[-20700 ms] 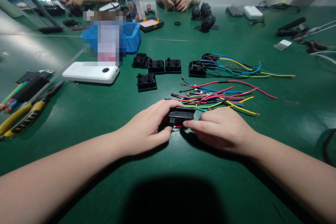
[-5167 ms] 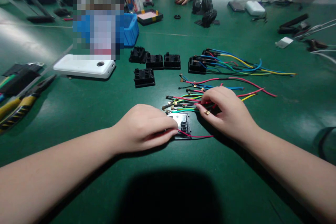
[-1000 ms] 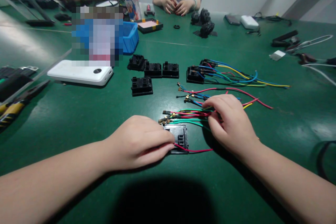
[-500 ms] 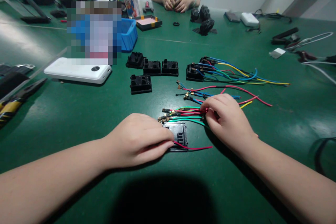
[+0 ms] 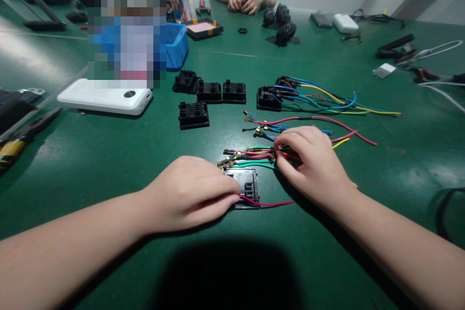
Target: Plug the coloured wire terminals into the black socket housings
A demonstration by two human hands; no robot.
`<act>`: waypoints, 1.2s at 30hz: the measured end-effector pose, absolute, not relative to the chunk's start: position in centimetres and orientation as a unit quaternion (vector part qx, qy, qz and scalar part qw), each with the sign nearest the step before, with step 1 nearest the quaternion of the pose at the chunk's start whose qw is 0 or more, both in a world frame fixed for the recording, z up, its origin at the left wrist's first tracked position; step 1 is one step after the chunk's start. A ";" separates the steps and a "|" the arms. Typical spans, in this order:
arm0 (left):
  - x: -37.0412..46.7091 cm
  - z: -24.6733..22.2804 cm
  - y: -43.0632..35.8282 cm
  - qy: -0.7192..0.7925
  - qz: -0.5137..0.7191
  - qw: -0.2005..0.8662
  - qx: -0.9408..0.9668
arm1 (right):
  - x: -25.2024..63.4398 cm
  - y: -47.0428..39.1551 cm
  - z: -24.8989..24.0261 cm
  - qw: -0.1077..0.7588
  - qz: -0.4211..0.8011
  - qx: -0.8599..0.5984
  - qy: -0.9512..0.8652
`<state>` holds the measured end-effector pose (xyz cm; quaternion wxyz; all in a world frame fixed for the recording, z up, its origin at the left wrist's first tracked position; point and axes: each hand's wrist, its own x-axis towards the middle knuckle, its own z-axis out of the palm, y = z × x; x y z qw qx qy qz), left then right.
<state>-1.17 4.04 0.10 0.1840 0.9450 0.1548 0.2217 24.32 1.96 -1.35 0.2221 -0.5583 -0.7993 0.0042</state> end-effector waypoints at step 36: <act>-1.2 0.4 4.0 0.153 0.220 0.192 0.944 | 23.9 1.0 -0.3 0.282 -0.067 -0.502 -0.815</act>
